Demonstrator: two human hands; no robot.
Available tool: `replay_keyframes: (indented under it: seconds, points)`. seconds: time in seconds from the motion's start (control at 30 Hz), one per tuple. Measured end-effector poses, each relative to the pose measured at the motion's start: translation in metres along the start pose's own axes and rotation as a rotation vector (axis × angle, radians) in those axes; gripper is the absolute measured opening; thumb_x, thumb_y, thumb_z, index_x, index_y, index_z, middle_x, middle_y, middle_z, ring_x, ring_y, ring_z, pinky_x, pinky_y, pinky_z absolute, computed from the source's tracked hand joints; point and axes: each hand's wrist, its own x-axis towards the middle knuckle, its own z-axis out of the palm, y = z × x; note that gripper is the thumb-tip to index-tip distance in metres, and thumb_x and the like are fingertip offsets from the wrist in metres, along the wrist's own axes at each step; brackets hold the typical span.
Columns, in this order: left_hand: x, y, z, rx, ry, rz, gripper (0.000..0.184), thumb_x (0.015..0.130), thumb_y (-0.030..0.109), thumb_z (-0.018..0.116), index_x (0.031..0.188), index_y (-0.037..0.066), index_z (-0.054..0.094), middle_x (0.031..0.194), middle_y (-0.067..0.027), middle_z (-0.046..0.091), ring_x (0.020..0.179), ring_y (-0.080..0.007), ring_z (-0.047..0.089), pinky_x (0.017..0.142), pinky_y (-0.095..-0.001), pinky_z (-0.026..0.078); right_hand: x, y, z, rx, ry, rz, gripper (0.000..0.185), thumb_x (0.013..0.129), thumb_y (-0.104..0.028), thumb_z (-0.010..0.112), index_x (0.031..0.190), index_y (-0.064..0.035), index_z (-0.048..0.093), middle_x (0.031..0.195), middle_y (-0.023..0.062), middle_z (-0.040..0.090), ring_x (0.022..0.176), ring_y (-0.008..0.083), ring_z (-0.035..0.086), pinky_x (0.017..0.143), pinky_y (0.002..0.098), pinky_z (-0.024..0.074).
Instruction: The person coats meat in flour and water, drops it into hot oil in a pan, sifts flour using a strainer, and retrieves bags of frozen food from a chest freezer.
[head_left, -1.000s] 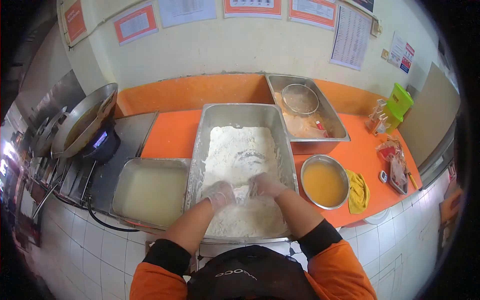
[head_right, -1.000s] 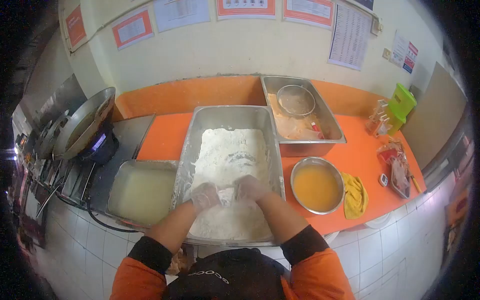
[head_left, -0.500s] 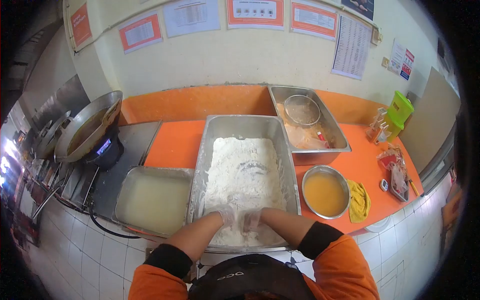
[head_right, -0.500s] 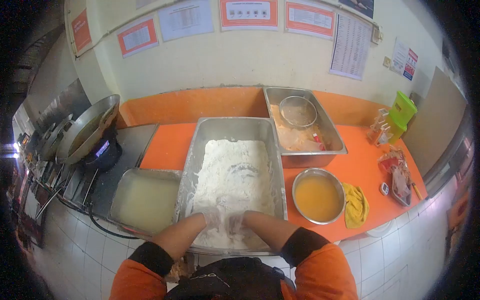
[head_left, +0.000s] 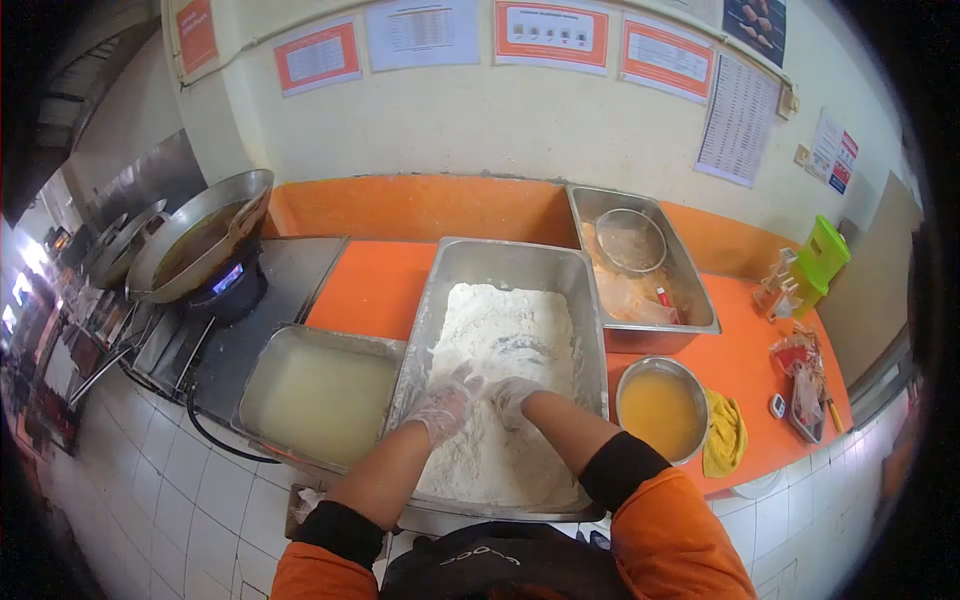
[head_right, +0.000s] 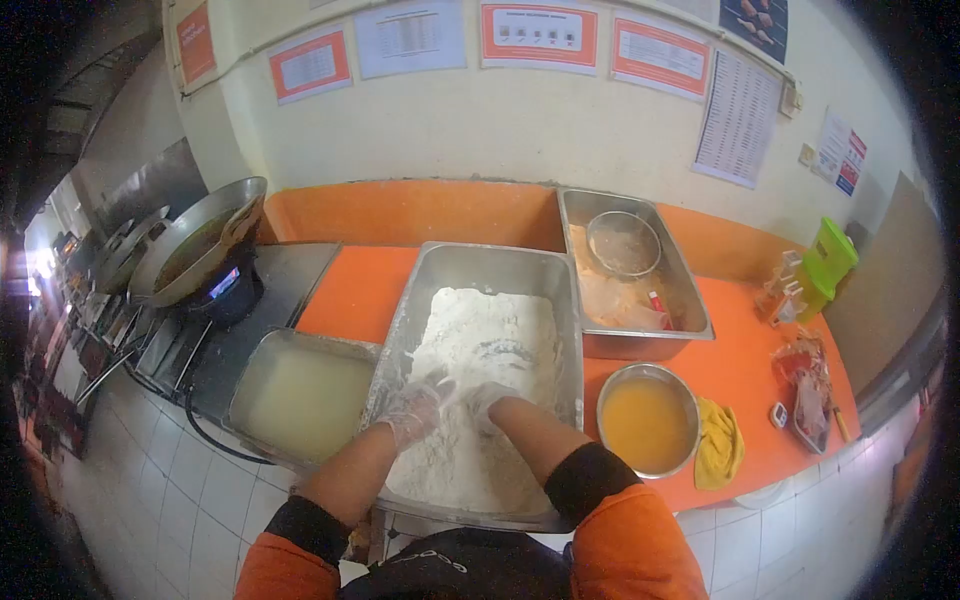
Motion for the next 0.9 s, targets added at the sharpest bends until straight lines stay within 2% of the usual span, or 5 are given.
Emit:
replay_keyframes:
  seconds: [0.23, 0.47, 0.77, 0.83, 0.9]
  points:
    - [0.007, -0.010, 0.016, -0.490, -0.150, 0.040, 0.044, 0.089, 0.022, 0.036, 0.130, 0.009, 0.036, 0.122, -0.0113, 0.047, 0.111, -0.0210, 0.044, 0.101, -0.0351, 0.027, -0.034, -0.021, -0.031, 0.551, -0.194, 0.060, 0.030, 0.077, -0.020, 0.049, 0.100, -0.0064, 0.062, 0.089, 0.0120, 0.062, 0.079, 0.0247, 0.059, 0.069, 0.0354, 0.0471]
    - [-0.044, 0.041, -0.026, 0.421, 0.199, 0.152, 0.034, 0.088, 0.022, 0.039, 0.117, 0.006, 0.048, 0.120, -0.0186, 0.045, 0.112, -0.0313, 0.042, 0.100, -0.0404, 0.027, -0.048, -0.022, -0.081, -0.393, 0.084, -0.190, 0.019, 0.070, -0.019, 0.052, 0.077, -0.0073, 0.065, 0.076, 0.0130, 0.062, 0.067, 0.0285, 0.060, 0.058, 0.0366, 0.0471]
    - [-0.208, 0.115, -0.125, 0.156, 0.613, -0.109, 0.020, 0.066, 0.005, 0.057, 0.085, 0.002, 0.059, 0.112, -0.0162, 0.049, 0.109, -0.0293, 0.045, 0.093, -0.0432, 0.035, -0.133, -0.106, -0.087, -0.530, -0.264, -0.368, 0.018, 0.066, -0.017, 0.054, 0.070, -0.0047, 0.067, 0.072, 0.0151, 0.063, 0.067, 0.0296, 0.062, 0.061, 0.0405, 0.0479]
    - [-0.266, 0.118, -0.100, -0.394, 0.830, -0.499, 0.019, 0.066, 0.001, 0.057, 0.084, 0.000, 0.058, 0.112, -0.0141, 0.049, 0.102, -0.0286, 0.050, 0.088, -0.0390, 0.040, -0.136, -0.091, -0.058, -0.455, -0.314, -0.547, 0.018, 0.066, -0.018, 0.055, 0.070, -0.0048, 0.067, 0.071, 0.0144, 0.063, 0.064, 0.0290, 0.062, 0.058, 0.0414, 0.0476]
    - [-0.331, 0.116, -0.077, -0.369, 0.887, -0.674, 0.019, 0.068, -0.003, 0.056, 0.086, 0.000, 0.057, 0.114, -0.0127, 0.049, 0.096, -0.0266, 0.052, 0.083, -0.0341, 0.043, -0.137, -0.086, -0.071, -0.422, -0.276, -0.236, 0.013, 0.070, -0.017, 0.052, 0.069, -0.0100, 0.062, 0.081, 0.0030, 0.060, 0.080, 0.0195, 0.058, 0.067, 0.0348, 0.0475]
